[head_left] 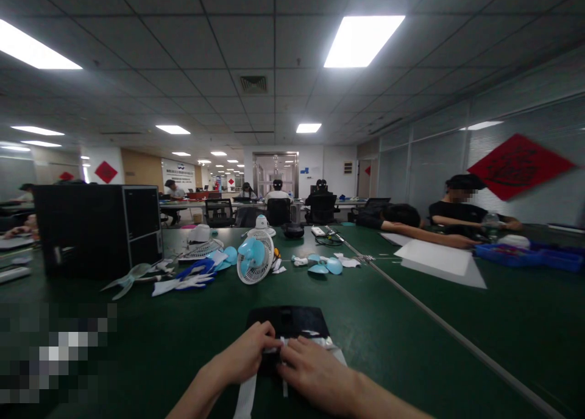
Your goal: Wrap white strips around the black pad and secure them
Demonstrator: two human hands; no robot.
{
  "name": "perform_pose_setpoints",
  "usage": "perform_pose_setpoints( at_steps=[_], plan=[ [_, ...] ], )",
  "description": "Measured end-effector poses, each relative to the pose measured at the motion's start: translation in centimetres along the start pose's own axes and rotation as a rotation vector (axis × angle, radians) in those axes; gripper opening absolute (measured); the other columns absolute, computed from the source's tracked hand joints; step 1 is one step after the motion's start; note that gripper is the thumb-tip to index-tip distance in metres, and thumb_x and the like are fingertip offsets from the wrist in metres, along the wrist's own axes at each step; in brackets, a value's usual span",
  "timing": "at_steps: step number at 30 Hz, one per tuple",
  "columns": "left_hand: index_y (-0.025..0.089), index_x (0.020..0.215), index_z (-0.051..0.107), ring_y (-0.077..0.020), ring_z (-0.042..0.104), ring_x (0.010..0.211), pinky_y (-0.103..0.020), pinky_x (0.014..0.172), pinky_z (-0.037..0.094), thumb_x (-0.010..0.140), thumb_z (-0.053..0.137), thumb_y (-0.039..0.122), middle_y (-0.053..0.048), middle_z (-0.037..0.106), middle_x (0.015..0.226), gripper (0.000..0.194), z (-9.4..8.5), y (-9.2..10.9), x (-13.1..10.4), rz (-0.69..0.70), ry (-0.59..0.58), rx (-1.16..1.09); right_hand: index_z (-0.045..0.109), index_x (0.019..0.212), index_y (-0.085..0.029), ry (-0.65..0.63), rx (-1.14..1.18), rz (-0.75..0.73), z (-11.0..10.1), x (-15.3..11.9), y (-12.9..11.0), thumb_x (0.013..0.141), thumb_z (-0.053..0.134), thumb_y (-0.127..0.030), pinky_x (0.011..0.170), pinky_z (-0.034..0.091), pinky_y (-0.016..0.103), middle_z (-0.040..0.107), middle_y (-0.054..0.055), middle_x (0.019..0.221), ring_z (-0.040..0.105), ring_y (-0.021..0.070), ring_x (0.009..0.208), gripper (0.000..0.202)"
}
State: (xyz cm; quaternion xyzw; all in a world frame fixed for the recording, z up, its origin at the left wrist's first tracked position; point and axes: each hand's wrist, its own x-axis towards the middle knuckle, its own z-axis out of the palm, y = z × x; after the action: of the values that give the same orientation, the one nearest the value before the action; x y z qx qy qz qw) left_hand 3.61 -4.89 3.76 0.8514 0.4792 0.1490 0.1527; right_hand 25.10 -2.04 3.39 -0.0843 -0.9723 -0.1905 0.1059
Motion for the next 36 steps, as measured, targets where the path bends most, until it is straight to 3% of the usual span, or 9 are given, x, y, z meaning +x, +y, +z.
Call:
perform_pose_setpoints(
  at_steps=[7, 17, 20, 36],
  plan=[
    [0.035, 0.122, 0.061, -0.0185, 0.049, 0.104, -0.033, 0.094, 0.038, 0.072, 0.036, -0.004, -0.003, 0.054, 0.114, 0.068, 0.4, -0.5, 0.1, 0.002, 0.016, -0.001, 0.060, 0.102, -0.017, 0.039, 0.032, 0.096, 1.7, 0.1, -0.1, 0.094, 0.051, -0.021, 0.077, 0.046, 0.032, 0.063, 0.006, 0.105, 0.057, 0.0195, 0.088, 0.012],
    [0.040, 0.122, 0.060, -0.0183, 0.049, 0.103, -0.034, 0.093, 0.039, 0.073, 0.034, -0.004, -0.001, 0.053, 0.113, 0.071, 0.1, -0.2, 0.1, -0.023, -0.005, 0.005, 0.063, 0.107, -0.020, 0.110, 0.464, 0.418, 2.9, 0.0, -0.2, 0.088, 0.053, -0.012, 0.081, 0.046, 0.027, 0.069, 0.005, 0.101, 0.062, 0.0190, 0.093, 0.022],
    [0.040, 0.121, 0.060, -0.0184, 0.049, 0.104, -0.034, 0.094, 0.039, 0.075, 0.034, -0.003, -0.001, 0.054, 0.114, 0.069, -0.1, 0.1, 0.0, -0.030, -0.007, -0.011, 0.066, 0.099, -0.020, 0.146, 0.586, 0.481, 3.1, -0.3, 0.0, 0.087, 0.058, -0.012, 0.081, 0.046, 0.025, 0.070, 0.003, 0.097, 0.064, 0.0170, 0.090, 0.016],
    [0.032, 0.112, 0.065, -0.0181, 0.049, 0.102, -0.032, 0.093, 0.039, 0.071, 0.037, -0.001, -0.001, 0.054, 0.113, 0.059, 0.4, -0.2, 0.2, -0.034, 0.024, 0.014, 0.069, 0.081, -0.020, 0.230, 0.404, 0.327, 4.6, -0.7, -1.4, 0.085, 0.060, -0.016, 0.072, 0.042, 0.026, 0.067, 0.003, 0.088, 0.057, 0.0171, 0.084, 0.010]
  ],
)
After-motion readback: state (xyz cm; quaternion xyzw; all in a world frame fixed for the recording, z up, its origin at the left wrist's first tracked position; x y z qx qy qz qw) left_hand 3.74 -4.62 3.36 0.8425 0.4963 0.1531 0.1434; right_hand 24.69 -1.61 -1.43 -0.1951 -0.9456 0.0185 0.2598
